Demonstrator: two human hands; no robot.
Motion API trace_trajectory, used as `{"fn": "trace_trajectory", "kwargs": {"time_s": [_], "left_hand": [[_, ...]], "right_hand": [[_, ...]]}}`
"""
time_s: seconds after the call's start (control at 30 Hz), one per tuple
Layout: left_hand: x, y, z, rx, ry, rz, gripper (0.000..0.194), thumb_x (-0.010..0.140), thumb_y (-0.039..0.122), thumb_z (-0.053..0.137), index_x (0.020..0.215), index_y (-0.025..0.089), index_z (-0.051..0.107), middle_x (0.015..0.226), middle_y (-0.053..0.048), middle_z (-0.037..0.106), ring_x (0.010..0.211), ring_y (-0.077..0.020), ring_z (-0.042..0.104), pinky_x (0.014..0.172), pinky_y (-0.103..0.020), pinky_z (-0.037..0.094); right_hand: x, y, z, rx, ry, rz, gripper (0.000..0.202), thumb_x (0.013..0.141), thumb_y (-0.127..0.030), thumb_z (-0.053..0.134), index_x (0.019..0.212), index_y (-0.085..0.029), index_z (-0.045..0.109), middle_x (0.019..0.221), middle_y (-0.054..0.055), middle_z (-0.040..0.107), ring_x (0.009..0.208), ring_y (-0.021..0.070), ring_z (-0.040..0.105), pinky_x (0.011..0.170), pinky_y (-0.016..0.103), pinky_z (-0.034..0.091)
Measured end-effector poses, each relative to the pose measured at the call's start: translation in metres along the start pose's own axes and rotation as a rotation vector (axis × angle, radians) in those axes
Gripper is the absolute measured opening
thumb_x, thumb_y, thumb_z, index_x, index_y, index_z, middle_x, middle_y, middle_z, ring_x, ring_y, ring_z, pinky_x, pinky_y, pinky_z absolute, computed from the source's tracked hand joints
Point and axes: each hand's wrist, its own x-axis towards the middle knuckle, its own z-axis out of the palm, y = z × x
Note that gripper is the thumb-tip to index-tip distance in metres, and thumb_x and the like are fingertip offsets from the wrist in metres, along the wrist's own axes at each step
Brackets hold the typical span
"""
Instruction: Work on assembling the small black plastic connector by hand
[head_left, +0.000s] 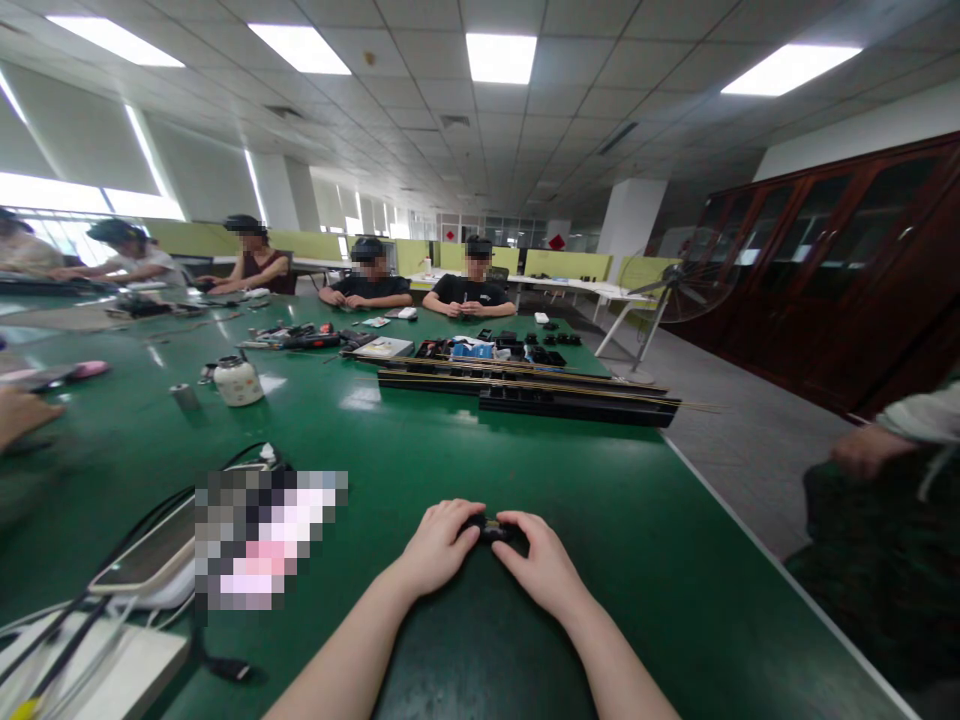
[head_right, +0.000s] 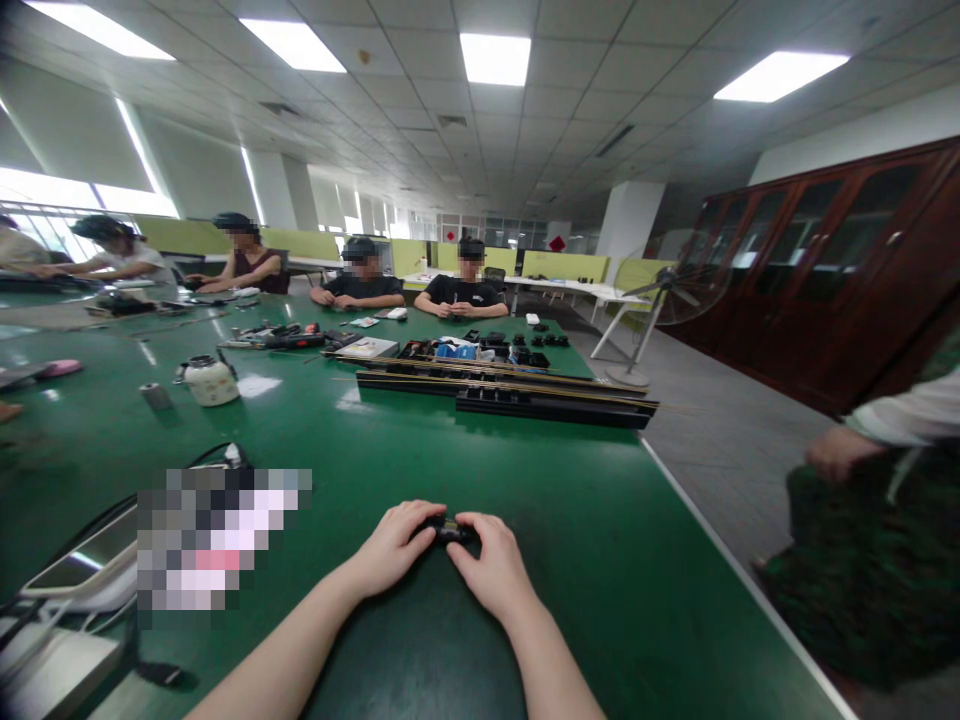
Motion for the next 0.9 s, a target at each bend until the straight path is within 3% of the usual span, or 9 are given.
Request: {"fn": "trace_trajectory", "kwargs": {"time_s": [0.67, 0.9], "left_hand": [[-0.0001, -0.0034, 0.0012, -0.027, 0.008, -0.019, 0.031, 0.088, 0.021, 0.041, 0.116, 0.023, 0.056, 0.113, -0.003, 0.063, 0.107, -0.0197, 0.052, 0.095, -0.036, 0.037], [-0.0004, -0.0036, 0.0018, 0.0, 0.016, 0.016, 0.035, 0.084, 0.035, 0.055, 0.117, 0.022, 0.056, 0.114, -0.006, 0.061, 0.108, -0.0232, 0.051, 0.095, -0.038, 0.037]], "right_hand": [[0.0003, -0.0039, -0.001, 0.013, -0.008, -0.047, 0.025, 0.074, -0.028, 0.06, 0.098, -0.021, 0.066, 0.102, 0.006, 0.068, 0.098, 0.0211, 0.059, 0.091, 0.036, 0.043], [0.0002, -0.0044, -0.0013, 0.02, -0.015, -0.061, 0.023, 0.073, -0.026, 0.062, 0.095, -0.023, 0.066, 0.101, 0.005, 0.068, 0.098, 0.0214, 0.059, 0.09, 0.037, 0.043]]}}
